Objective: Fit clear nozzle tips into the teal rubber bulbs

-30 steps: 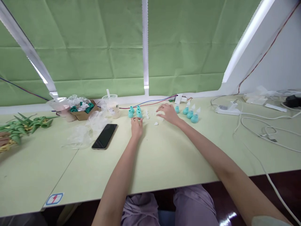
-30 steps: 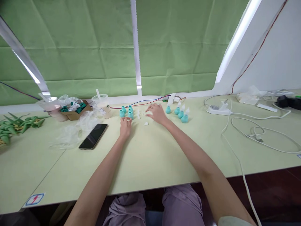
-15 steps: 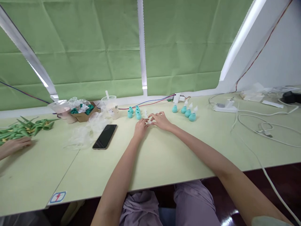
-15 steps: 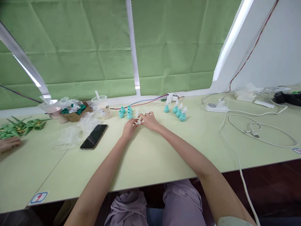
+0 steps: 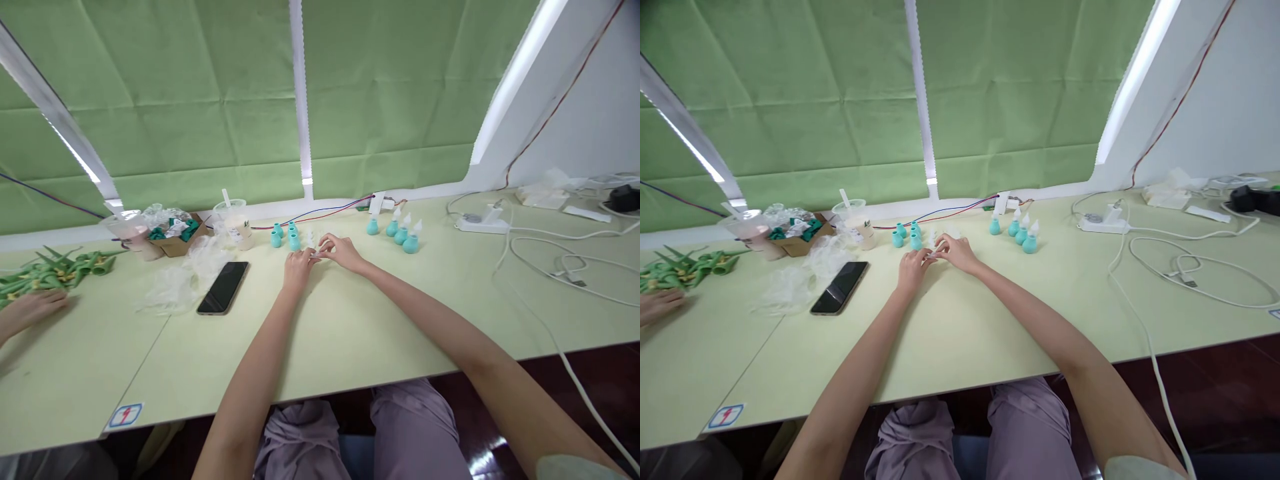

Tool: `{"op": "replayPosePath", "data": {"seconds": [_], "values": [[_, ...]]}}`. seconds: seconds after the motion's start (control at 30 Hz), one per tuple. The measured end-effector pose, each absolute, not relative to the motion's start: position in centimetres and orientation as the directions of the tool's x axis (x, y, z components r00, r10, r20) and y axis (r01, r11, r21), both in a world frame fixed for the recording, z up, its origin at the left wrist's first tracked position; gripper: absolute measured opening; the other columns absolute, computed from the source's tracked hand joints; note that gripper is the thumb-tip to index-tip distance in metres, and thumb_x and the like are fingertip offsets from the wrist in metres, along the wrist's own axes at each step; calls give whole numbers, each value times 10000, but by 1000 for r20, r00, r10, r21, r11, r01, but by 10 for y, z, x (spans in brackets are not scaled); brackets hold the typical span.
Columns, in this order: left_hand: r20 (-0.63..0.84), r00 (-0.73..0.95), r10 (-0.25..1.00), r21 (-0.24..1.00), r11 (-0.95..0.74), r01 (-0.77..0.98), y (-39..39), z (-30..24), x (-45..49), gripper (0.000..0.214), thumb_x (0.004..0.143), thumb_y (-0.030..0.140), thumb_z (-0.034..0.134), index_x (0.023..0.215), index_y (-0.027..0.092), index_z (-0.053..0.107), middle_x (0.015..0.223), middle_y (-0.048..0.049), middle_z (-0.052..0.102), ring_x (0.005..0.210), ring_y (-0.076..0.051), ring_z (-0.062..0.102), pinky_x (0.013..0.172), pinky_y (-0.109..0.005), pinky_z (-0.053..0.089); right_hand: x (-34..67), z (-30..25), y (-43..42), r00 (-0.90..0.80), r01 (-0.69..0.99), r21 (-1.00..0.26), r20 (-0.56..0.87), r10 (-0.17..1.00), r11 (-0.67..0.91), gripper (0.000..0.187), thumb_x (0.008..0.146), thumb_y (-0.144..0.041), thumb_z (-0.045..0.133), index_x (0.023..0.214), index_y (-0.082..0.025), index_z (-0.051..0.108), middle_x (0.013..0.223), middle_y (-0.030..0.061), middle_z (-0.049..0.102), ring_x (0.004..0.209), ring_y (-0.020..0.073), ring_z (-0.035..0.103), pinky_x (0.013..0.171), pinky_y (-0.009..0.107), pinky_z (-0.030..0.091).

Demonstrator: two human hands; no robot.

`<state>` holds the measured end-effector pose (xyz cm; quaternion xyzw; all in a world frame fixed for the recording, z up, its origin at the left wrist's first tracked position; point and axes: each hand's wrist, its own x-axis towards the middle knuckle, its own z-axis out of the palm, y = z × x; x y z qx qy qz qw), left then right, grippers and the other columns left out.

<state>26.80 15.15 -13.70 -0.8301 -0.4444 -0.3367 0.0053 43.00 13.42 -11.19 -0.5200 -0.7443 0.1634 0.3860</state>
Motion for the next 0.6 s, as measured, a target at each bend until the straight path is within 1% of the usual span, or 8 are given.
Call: {"op": "replayPosePath", "data": {"seconds": [0.07, 0.1, 0.17, 0.27, 0.33, 0.4, 0.53, 0.6], "values": [[601, 360, 714, 308, -622, 720, 153, -137, 267, 138, 806, 288, 586, 910, 206, 626, 865, -67, 637, 879, -202, 556, 805, -316, 388, 433, -110, 140, -161, 688, -604, 415, 895, 403, 179, 841, -402, 532, 906, -235, 546, 809, -31, 694, 751, 150, 600, 827, 326, 317], [617, 348, 706, 332, -634, 699, 154, -137, 267, 126, 800, 274, 594, 901, 209, 630, 890, -63, 634, 899, -200, 546, 811, -312, 391, 437, -108, 145, -152, 727, -562, 430, 890, 395, 161, 854, -383, 520, 900, -235, 564, 816, -29, 693, 754, 151, 594, 832, 332, 303], [620, 313, 719, 416, -640, 646, 156, -139, 265, 120, 787, 254, 604, 888, 203, 642, 887, -51, 633, 865, -184, 541, 794, -296, 406, 445, -106, 158, -120, 830, -436, 469, 875, 348, 137, 868, -327, 509, 876, -232, 607, 853, -8, 687, 786, 168, 574, 829, 351, 275], [550, 233, 802, 605, -575, 551, 160, -141, 264, 129, 777, 252, 601, 862, 175, 661, 783, -26, 643, 707, -143, 542, 720, -270, 427, 458, -104, 183, -95, 943, -235, 486, 869, 234, 142, 848, -240, 531, 857, -229, 672, 949, 57, 661, 927, 232, 512, 802, 372, 252], [489, 183, 853, 716, -512, 475, 161, -142, 264, 135, 769, 244, 600, 855, 167, 669, 742, -10, 654, 655, -124, 550, 699, -256, 436, 460, -106, 198, -101, 971, -149, 447, 889, 185, 142, 821, -211, 564, 845, -244, 700, 1003, 77, 632, 996, 258, 460, 796, 379, 248], [443, 144, 885, 787, -461, 411, 161, -142, 265, 136, 755, 229, 606, 858, 166, 670, 732, -2, 666, 654, -119, 572, 700, -247, 445, 458, -109, 210, -118, 983, -82, 411, 904, 165, 134, 795, -200, 598, 831, -261, 711, 1023, 75, 610, 1024, 260, 430, 800, 381, 248], [413, 113, 904, 823, -423, 378, 161, -141, 265, 140, 724, 228, 638, 851, 170, 659, 733, -9, 677, 666, -126, 598, 693, -244, 452, 446, -117, 223, -166, 986, 47, 387, 907, 161, 132, 783, -184, 610, 842, -240, 714, 999, 87, 597, 1037, 261, 410, 811, 385, 252], [418, 113, 902, 814, -427, 393, 161, -141, 266, 130, 723, 236, 645, 838, 176, 650, 737, -12, 680, 660, -128, 597, 684, -247, 448, 442, -119, 225, -180, 984, 75, 386, 905, 163, 132, 789, -196, 607, 860, -230, 713, 1003, 95, 592, 1037, 263, 409, 817, 386, 252]]}}
